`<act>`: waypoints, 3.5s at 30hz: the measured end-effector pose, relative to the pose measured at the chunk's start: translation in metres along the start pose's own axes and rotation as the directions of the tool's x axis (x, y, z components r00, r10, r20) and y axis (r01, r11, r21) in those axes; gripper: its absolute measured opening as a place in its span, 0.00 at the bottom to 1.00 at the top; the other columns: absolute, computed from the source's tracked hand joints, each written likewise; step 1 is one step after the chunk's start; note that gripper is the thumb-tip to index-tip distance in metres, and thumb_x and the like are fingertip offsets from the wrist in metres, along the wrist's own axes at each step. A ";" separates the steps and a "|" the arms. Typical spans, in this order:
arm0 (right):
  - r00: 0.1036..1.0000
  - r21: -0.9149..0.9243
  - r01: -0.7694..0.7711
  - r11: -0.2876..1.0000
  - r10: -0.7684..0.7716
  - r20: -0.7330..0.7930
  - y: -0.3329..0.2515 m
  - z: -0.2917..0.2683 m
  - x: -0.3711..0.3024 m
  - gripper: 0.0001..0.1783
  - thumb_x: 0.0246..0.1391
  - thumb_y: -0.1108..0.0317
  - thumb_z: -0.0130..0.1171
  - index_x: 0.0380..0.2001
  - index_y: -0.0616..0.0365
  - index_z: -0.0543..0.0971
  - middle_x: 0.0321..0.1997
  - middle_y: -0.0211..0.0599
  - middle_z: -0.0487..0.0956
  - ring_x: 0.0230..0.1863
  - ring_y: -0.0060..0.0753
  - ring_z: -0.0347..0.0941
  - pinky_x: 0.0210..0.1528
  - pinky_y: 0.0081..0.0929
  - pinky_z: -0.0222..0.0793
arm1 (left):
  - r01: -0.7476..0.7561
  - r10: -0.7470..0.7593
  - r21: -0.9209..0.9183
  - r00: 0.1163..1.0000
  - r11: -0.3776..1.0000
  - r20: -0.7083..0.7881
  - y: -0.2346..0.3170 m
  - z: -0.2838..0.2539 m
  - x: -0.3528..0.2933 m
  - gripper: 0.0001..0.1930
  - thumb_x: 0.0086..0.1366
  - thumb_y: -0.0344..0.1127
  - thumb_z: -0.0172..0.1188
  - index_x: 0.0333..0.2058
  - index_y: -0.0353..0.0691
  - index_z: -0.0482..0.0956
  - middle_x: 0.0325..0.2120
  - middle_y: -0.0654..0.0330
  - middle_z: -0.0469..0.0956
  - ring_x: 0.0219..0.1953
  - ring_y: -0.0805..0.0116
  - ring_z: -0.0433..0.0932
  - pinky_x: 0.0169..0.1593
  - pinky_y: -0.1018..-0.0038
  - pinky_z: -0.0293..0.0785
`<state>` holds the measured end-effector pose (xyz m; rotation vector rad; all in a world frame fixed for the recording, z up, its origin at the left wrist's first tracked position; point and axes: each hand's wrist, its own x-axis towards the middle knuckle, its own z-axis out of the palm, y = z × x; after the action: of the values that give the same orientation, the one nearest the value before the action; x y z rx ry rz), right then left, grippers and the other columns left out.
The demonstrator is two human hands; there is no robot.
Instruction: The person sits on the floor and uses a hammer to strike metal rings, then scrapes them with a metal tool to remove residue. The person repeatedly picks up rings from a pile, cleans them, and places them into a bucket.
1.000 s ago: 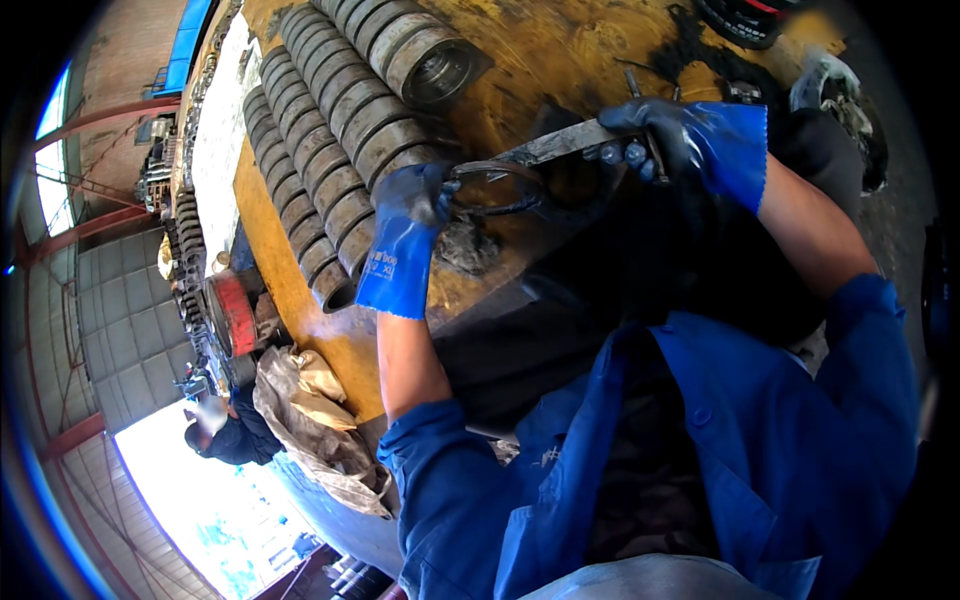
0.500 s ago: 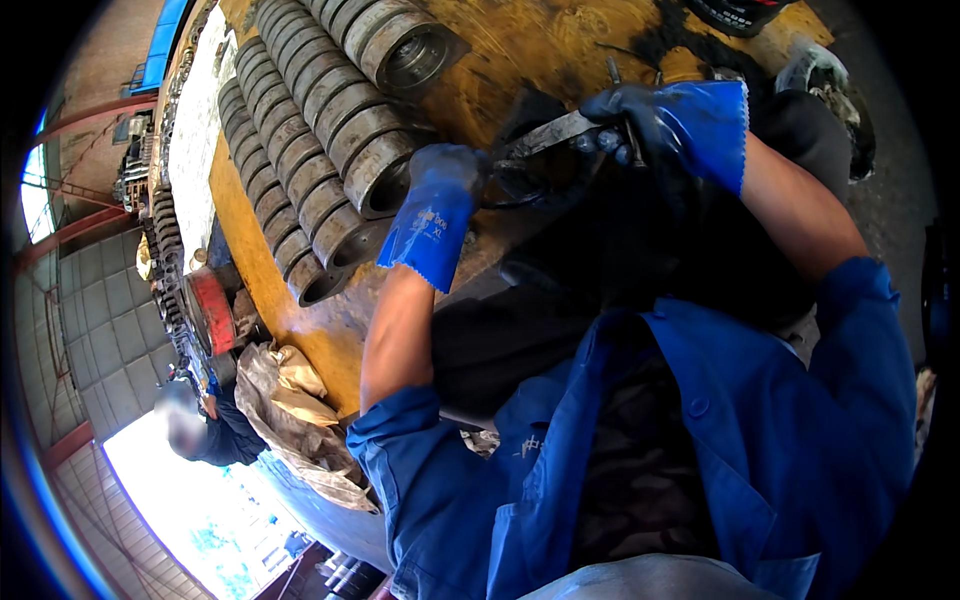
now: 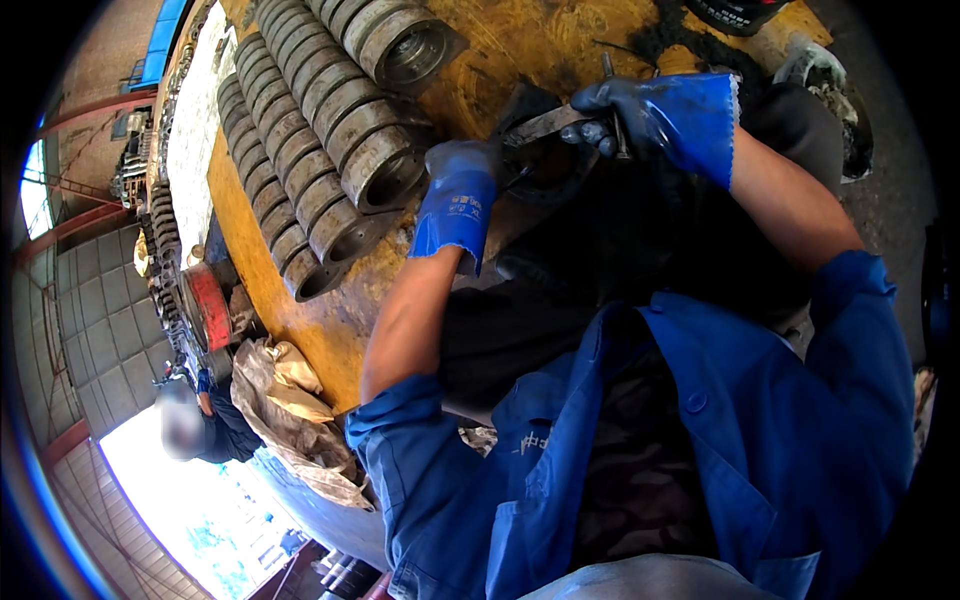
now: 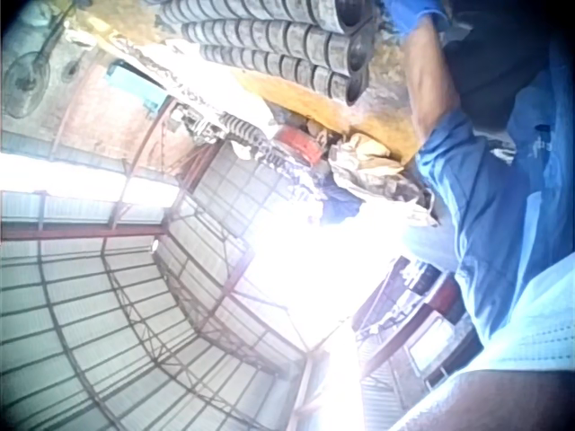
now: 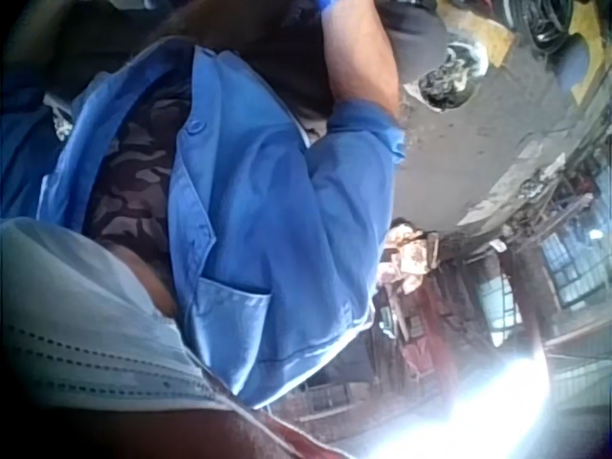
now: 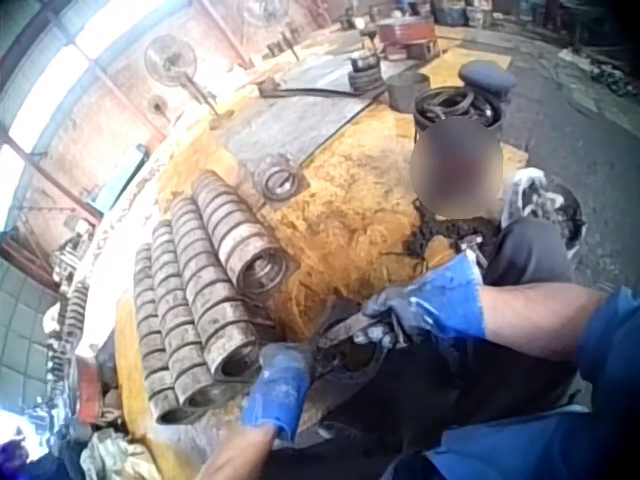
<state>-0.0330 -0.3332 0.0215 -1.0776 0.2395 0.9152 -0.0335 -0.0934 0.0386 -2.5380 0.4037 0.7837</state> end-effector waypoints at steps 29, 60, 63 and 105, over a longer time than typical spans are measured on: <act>0.995 0.206 -0.075 0.976 0.086 -0.045 -0.008 0.020 0.018 0.17 0.58 0.50 0.54 0.43 0.48 0.77 0.23 0.18 0.74 0.15 0.14 0.63 0.15 0.18 0.57 | 0.188 -0.424 -0.676 0.883 0.712 -0.202 -0.049 0.038 -0.024 0.12 0.56 0.43 0.54 0.35 0.50 0.85 0.37 0.58 0.82 0.40 0.57 0.81 0.37 0.58 0.76; 0.506 -0.702 0.421 -0.575 -0.493 0.708 -0.016 0.009 -0.005 0.32 0.38 0.69 0.61 0.53 0.51 0.73 0.24 0.39 0.76 0.25 0.46 0.74 0.25 0.40 0.67 | 0.169 -0.411 -0.698 0.891 0.695 -0.194 -0.081 0.008 -0.041 0.19 0.59 0.51 0.53 0.39 0.43 0.81 0.36 0.48 0.80 0.40 0.48 0.78 0.45 0.59 0.73; 0.466 -0.689 0.434 -0.580 -0.510 0.723 -0.015 0.007 0.000 0.32 0.38 0.70 0.61 0.53 0.51 0.73 0.23 0.39 0.76 0.24 0.46 0.74 0.24 0.40 0.66 | 0.125 -0.389 -0.703 0.893 0.700 -0.228 -0.082 0.012 -0.040 0.19 0.59 0.50 0.53 0.39 0.43 0.81 0.35 0.48 0.80 0.39 0.48 0.78 0.44 0.59 0.73; 0.945 -0.386 0.311 0.868 -0.325 0.030 -0.006 0.013 0.025 0.14 0.57 0.68 0.53 0.45 0.62 0.77 0.33 0.43 0.82 0.23 0.23 0.75 0.23 0.18 0.71 | -0.124 -0.611 -0.772 0.539 0.624 -0.580 -0.102 0.028 -0.040 0.16 0.60 0.46 0.59 0.33 0.37 0.82 0.27 0.51 0.81 0.29 0.64 0.79 0.36 0.71 0.74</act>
<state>-0.0159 -0.3103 0.0168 -1.4517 -0.0985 0.6551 -0.0376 0.0138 0.0758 -3.5227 -0.1561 -0.6336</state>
